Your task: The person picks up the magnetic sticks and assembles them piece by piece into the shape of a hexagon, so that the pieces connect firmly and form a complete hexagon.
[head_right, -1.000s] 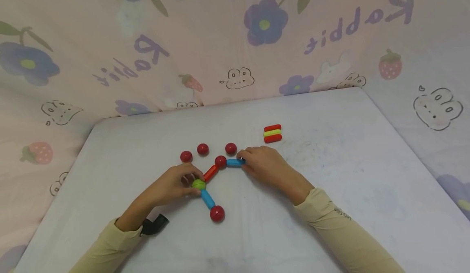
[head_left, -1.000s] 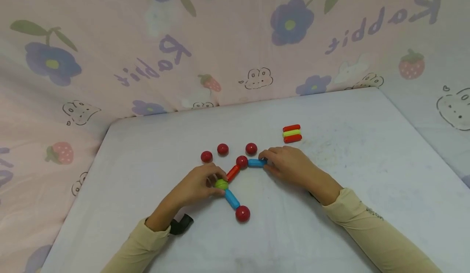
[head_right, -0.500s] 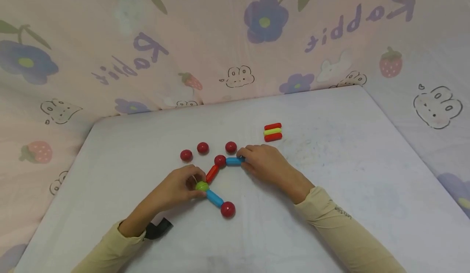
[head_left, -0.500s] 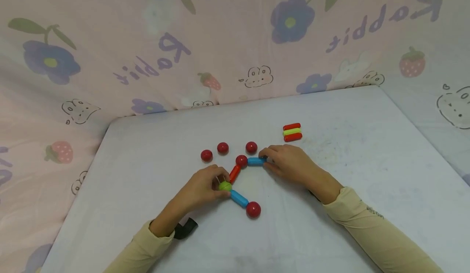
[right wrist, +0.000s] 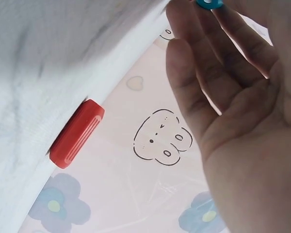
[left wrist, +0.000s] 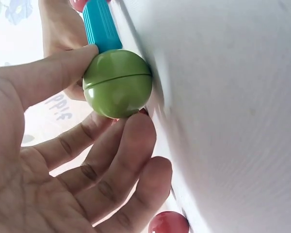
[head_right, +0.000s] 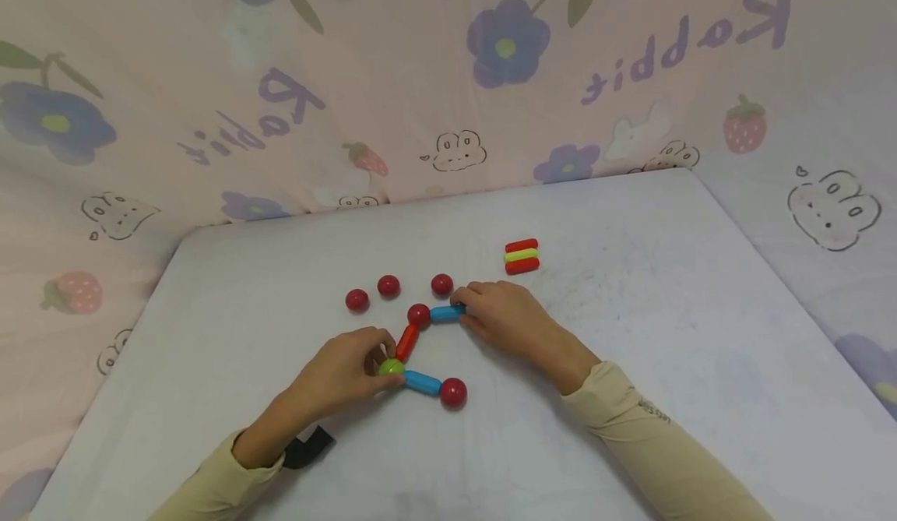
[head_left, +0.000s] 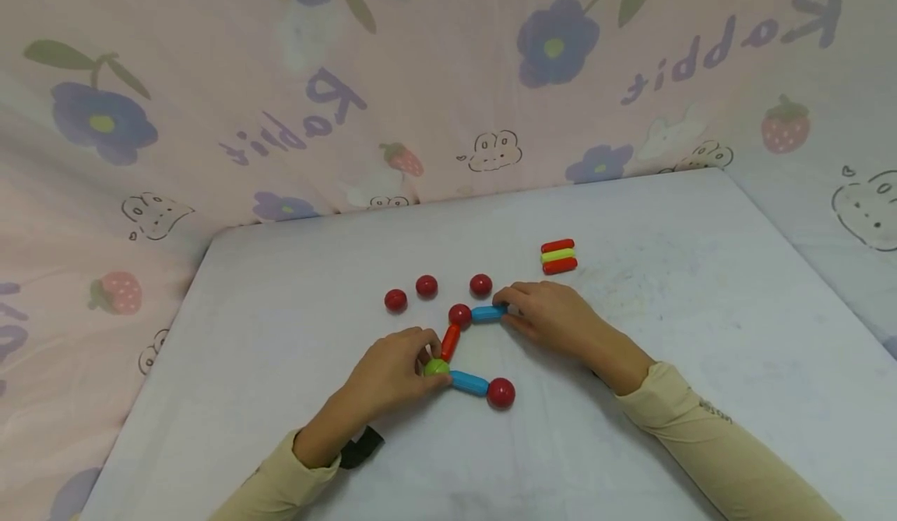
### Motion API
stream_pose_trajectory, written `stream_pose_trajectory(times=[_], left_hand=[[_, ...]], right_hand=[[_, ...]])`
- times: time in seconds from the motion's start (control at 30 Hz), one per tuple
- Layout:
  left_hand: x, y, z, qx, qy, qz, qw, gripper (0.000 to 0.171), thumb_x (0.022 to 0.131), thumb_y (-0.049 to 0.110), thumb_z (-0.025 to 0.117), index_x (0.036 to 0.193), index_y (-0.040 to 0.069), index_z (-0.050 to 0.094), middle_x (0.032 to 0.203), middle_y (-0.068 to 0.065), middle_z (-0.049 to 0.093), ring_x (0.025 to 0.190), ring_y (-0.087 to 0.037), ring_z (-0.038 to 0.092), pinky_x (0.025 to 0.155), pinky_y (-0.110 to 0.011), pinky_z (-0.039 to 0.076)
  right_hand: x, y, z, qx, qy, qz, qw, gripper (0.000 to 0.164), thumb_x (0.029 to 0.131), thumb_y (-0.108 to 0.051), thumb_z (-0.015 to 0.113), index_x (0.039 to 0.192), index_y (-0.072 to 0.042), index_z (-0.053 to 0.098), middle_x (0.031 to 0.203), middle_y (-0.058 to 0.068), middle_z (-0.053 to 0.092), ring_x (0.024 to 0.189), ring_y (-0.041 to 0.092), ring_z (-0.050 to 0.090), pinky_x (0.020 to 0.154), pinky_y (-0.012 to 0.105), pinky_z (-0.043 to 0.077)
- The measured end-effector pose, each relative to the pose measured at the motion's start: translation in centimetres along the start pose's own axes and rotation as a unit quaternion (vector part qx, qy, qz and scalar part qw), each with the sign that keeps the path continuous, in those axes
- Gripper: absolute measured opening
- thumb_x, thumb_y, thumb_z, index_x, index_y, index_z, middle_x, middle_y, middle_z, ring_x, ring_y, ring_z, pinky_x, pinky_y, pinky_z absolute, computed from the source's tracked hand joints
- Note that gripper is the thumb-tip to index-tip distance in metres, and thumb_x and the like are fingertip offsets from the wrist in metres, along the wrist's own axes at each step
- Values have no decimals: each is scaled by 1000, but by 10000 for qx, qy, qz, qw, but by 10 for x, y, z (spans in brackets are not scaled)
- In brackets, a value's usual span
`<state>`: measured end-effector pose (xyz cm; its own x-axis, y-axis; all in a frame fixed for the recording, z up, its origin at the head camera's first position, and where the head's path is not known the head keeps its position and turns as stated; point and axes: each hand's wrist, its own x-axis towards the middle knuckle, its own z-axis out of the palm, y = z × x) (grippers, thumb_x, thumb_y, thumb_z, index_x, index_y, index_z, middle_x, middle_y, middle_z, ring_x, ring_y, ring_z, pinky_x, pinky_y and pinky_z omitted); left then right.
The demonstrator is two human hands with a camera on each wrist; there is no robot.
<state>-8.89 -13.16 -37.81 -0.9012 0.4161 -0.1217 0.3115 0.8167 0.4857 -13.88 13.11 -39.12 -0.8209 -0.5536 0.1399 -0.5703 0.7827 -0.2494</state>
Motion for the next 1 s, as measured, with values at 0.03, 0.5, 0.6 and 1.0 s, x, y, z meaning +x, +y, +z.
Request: stream_pose_trajectory(times=[0.03,0.5,0.6,1.0], left_hand=[[0,0,0,11,19,5,10000,31,77,33,85,97,17,66,85,5,67,75,-8,58,64,-24,48],[0,0,4,-74,30,405,9991,30,79,34,84,94,17,65,80,8,59,70,-6,53,62,-19,45],[0,1,4,-97,-16,516,9986,30,80,34,84,98,18,66,82,8,61,72,-7,55,64,-20,45],[16,1,-11,-513,214,203,9982,36,89,30,76,121,20,66,97,6,66,86,-10,61,73,-26,53]], right_hand=[[0,0,0,-1,-4,5,10000,35,84,-23,81,116,-17,69,103,-1,74,88,16,71,81,35,60],[1,-1,2,-8,-28,-12,10000,34,85,-23,80,116,-17,69,102,-1,73,87,16,70,81,35,60],[0,-2,2,-20,-41,-20,10000,35,84,-23,80,116,-17,69,103,-1,74,89,16,71,82,35,60],[1,-4,2,10,-86,-45,10000,36,84,-22,81,118,-18,69,107,-1,74,92,16,72,85,35,60]])
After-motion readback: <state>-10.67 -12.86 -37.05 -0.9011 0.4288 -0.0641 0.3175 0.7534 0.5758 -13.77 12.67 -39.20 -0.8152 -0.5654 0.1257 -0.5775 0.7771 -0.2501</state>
